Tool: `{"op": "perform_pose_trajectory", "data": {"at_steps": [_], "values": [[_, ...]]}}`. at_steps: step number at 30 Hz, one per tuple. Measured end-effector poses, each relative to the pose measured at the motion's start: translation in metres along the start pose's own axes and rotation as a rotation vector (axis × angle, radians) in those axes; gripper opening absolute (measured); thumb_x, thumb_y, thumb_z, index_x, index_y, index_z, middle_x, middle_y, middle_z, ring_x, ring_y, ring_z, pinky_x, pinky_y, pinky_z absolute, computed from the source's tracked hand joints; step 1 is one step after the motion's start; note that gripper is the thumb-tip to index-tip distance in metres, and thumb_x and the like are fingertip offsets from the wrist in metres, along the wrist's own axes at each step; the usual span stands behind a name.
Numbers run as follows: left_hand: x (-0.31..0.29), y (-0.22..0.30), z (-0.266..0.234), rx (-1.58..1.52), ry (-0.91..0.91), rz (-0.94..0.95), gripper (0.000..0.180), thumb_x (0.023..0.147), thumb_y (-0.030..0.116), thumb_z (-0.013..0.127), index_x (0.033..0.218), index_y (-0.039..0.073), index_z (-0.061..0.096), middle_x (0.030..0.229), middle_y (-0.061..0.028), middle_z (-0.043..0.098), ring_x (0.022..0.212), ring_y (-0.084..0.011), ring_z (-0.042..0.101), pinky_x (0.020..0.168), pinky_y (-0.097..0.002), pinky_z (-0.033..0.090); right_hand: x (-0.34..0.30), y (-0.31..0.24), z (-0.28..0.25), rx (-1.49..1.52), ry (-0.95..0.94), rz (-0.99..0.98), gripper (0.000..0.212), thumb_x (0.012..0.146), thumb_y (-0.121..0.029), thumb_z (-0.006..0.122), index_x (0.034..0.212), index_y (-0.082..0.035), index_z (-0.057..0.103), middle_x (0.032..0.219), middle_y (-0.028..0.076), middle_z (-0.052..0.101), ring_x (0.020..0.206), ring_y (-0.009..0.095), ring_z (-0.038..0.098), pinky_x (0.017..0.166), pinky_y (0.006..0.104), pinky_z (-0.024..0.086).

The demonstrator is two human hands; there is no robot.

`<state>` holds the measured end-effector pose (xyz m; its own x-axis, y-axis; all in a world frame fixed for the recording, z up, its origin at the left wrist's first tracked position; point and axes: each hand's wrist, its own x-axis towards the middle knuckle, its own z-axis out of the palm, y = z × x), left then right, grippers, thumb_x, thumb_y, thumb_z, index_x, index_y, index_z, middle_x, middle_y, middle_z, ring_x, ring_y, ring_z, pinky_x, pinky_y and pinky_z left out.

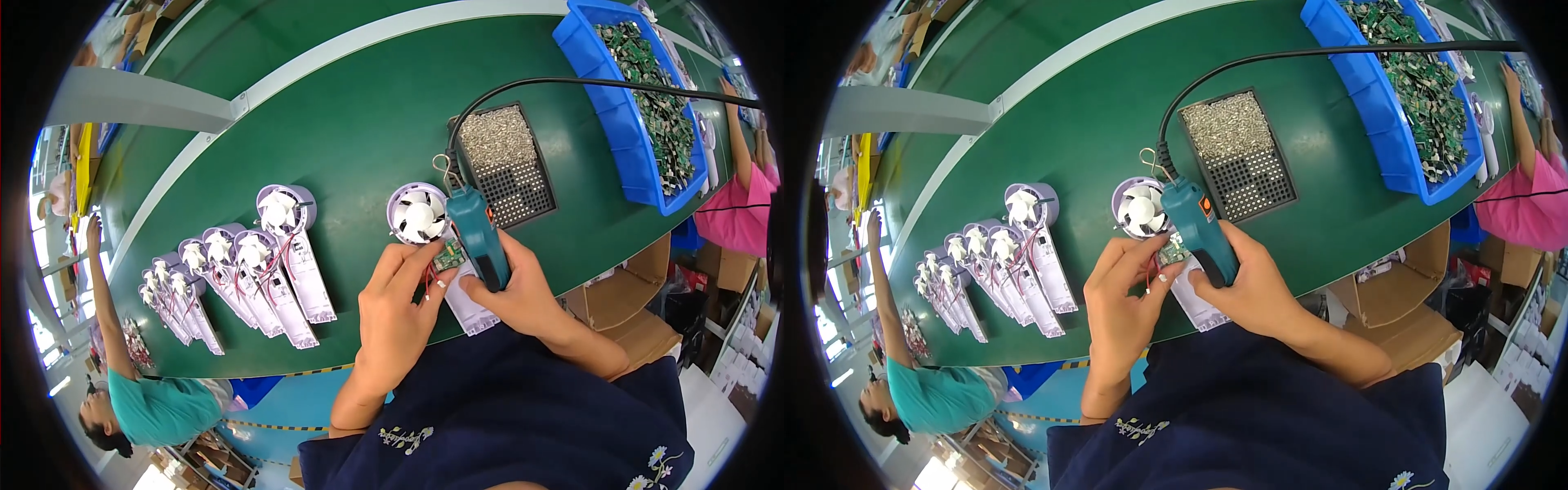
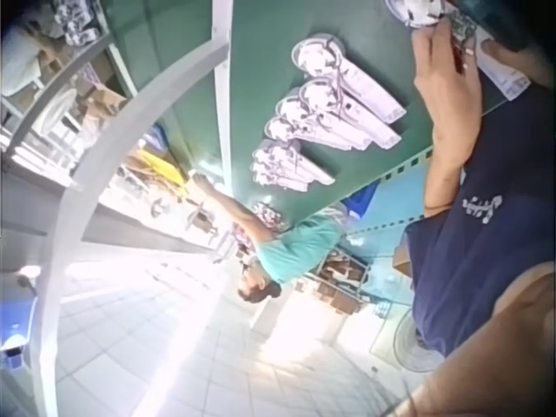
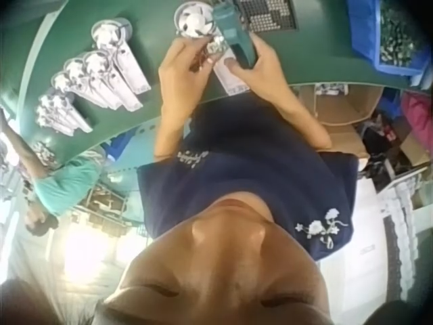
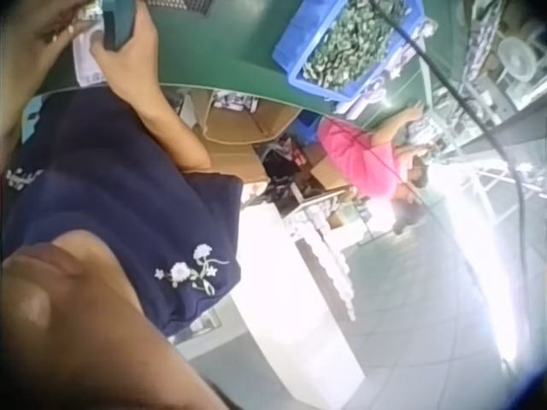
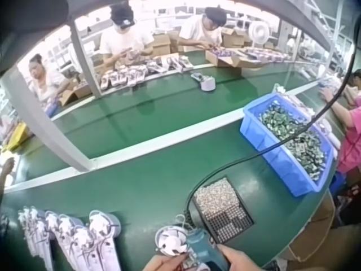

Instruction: The person assembles portable hand fans by installing circuit boards into plastic casings and securing them with screws using an electric screwdriver.

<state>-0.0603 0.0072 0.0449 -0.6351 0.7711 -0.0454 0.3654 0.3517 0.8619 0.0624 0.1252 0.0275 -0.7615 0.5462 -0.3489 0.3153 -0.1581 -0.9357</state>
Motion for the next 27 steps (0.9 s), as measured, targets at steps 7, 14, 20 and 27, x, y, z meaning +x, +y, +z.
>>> {"op": "perform_pose_trajectory", "data": {"at_steps": [7,14,20,27], "values": [[-0.0029,-0.0007,0.003,-0.023,0.017,-0.003,0.032,0.078,-0.004,0.076,0.11,-0.002,0.068,0.085,-0.0072,0.056,0.071,-0.0126,0.056,0.062,-0.0258,0.051,-0.003,0.0026,-0.0028,0.023,-0.027,0.062,0.052,0.08,0.001,0.069,0.13,0.001,0.054,0.11,0.004,0.062,0.103,0.009,0.056,0.093,0.0261,0.044],[-0.0048,-0.0056,0.0033,-0.033,0.033,0.004,0.033,0.079,-0.004,0.076,0.11,-0.002,0.068,0.086,-0.0068,0.055,0.07,-0.0121,0.056,0.062,-0.0251,0.052,-0.0034,0.0021,0.0003,0.024,-0.02,0.056,0.049,0.08,0.002,0.068,0.127,0.001,0.055,0.11,0.005,0.063,0.104,0.01,0.057,0.093,0.0269,0.045],[-0.0037,-0.0047,0.0042,-0.017,0.048,-0.018,0.033,0.079,-0.003,0.076,0.111,-0.002,0.069,0.087,-0.0066,0.056,0.072,-0.012,0.058,0.063,-0.0252,0.052,0.0011,-0.0003,0.0,0.029,-0.025,0.058,0.045,0.08,0.002,0.068,0.124,0.002,0.056,0.109,0.005,0.063,0.102,0.009,0.056,0.091,0.027,0.046],[-0.0017,-0.0063,0.0085,-0.025,0.02,-0.007,0.034,0.078,-0.004,0.077,0.11,-0.003,0.068,0.092,-0.0089,0.06,0.076,-0.0151,0.061,0.069,-0.026,0.054,-0.0015,0.0021,-0.0009,-0.026,0.062,-0.043,0.043,0.081,-0.006,0.069,0.121,0.002,0.055,0.1,0.012,0.063,0.089,0.014,0.057,0.081,0.0314,0.049]]}}
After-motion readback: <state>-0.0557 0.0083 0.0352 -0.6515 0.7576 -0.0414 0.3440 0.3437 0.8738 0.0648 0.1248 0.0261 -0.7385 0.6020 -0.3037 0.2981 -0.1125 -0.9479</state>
